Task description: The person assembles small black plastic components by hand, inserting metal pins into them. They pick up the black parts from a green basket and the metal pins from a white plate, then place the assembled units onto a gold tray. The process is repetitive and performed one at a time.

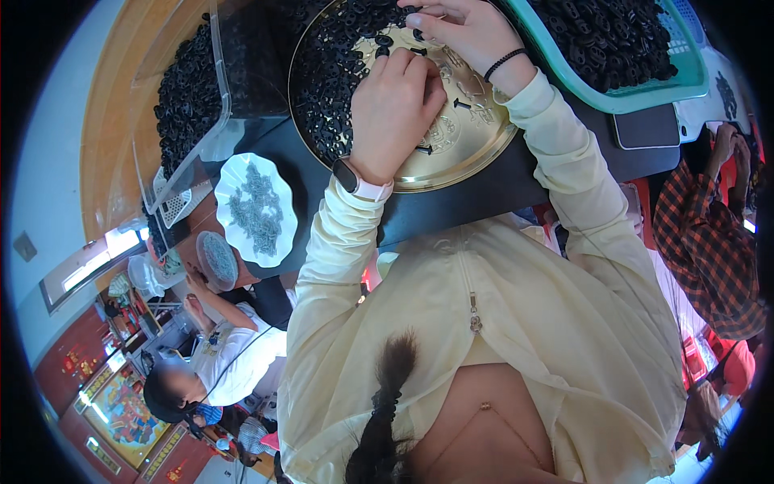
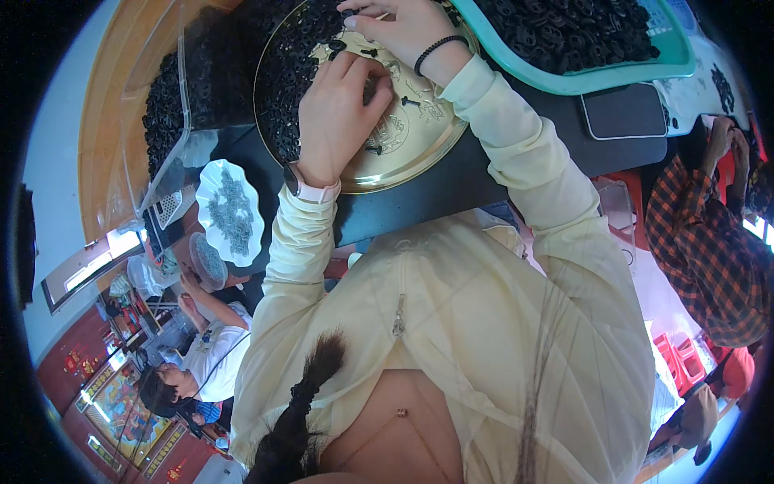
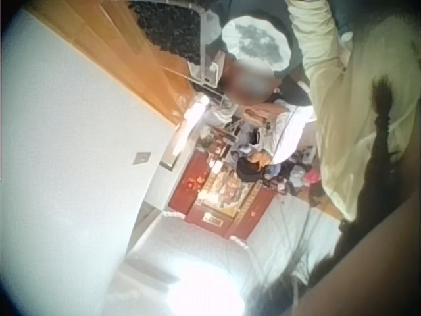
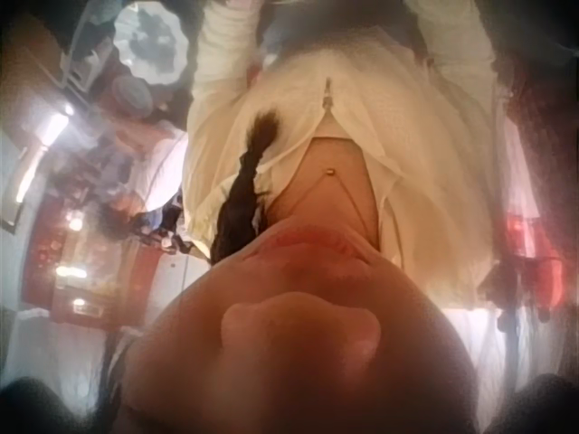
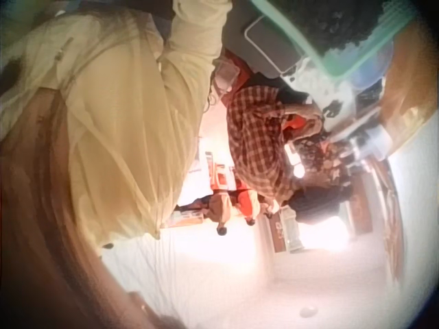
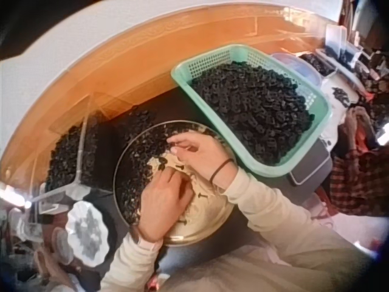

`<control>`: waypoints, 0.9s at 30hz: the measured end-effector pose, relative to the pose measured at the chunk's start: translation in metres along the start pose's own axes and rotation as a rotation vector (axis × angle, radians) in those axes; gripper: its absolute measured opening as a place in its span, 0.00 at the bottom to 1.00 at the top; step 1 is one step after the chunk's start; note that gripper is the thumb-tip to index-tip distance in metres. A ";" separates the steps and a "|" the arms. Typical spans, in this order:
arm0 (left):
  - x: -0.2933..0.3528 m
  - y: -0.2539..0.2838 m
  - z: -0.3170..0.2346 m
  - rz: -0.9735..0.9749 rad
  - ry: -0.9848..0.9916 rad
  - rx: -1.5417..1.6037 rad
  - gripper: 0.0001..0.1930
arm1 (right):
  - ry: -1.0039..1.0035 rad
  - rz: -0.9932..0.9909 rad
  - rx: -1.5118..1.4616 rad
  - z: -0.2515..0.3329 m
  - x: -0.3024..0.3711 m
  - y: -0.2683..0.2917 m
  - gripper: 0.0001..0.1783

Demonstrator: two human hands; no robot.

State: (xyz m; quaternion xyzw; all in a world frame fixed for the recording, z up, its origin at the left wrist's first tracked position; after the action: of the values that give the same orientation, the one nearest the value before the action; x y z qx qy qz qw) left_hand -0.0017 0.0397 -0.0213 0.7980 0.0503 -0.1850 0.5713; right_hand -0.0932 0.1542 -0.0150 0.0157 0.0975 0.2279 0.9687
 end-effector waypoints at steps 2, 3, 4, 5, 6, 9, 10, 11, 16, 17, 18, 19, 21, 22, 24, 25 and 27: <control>-0.002 -0.002 0.002 -0.027 -0.008 -0.003 0.05 | 0.021 0.060 0.080 -0.006 -0.002 0.004 0.17; 0.000 -0.002 0.003 -0.028 -0.004 0.005 0.05 | 0.023 0.072 0.041 -0.014 -0.002 0.004 0.16; 0.000 -0.001 0.004 -0.032 -0.007 0.013 0.05 | 0.031 0.078 0.004 -0.025 -0.003 0.006 0.15; -0.002 0.000 0.005 -0.040 -0.015 0.020 0.05 | 0.044 0.081 -0.031 -0.032 -0.005 0.005 0.15; -0.003 0.001 0.005 -0.037 -0.006 0.030 0.05 | 0.042 0.036 0.077 -0.037 -0.007 0.005 0.12; 0.000 0.003 0.006 -0.021 0.021 0.063 0.05 | 0.066 -0.002 0.089 -0.038 -0.007 0.003 0.13; 0.001 0.004 0.003 -0.037 0.026 0.081 0.06 | 0.042 -0.001 0.096 -0.037 -0.004 0.003 0.13; 0.000 0.006 -0.001 -0.052 0.032 0.100 0.06 | 0.017 -0.001 0.104 -0.037 -0.003 0.002 0.13; 0.005 0.003 -0.003 -0.082 0.027 0.068 0.06 | 0.076 0.016 0.079 -0.035 -0.003 -0.001 0.15; 0.005 0.003 -0.004 -0.093 0.008 0.058 0.05 | 0.077 0.005 0.063 -0.033 -0.003 -0.001 0.14; 0.006 0.000 -0.006 -0.088 0.000 0.052 0.05 | 0.079 -0.003 0.046 -0.032 -0.003 0.000 0.14; 0.005 0.000 -0.006 -0.090 -0.011 0.044 0.05 | 0.135 -0.030 0.040 -0.030 -0.004 0.001 0.13; 0.006 0.001 -0.006 -0.092 -0.027 0.025 0.05 | 0.138 -0.036 0.069 -0.028 -0.004 0.001 0.14; 0.005 -0.001 -0.004 -0.096 -0.039 0.016 0.05 | 0.146 -0.040 0.088 -0.029 -0.006 0.002 0.14; 0.007 0.000 0.000 -0.137 -0.013 0.104 0.05 | 0.150 0.003 0.105 -0.036 -0.010 0.002 0.14; 0.006 0.001 0.003 -0.173 0.014 0.206 0.06 | 0.129 0.029 0.119 -0.034 -0.009 0.002 0.15; 0.009 0.010 0.009 -0.182 0.162 0.413 0.07 | 0.134 0.073 0.113 -0.028 -0.005 -0.003 0.15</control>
State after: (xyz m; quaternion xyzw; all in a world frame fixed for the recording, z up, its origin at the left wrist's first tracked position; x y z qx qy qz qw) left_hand 0.0070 0.0263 -0.0179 0.9025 0.1285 -0.1774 0.3709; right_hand -0.1018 0.1487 -0.0416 0.0585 0.1744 0.2579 0.9485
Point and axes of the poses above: each hand's wrist, its own x-axis away from the middle knuckle, its own y-axis out of the back of the hand, z = x × y, the point moved 1 cm from there along -x, towards the middle knuckle, and after that the axes turned 2 degrees about y, right-handed, at the moved point
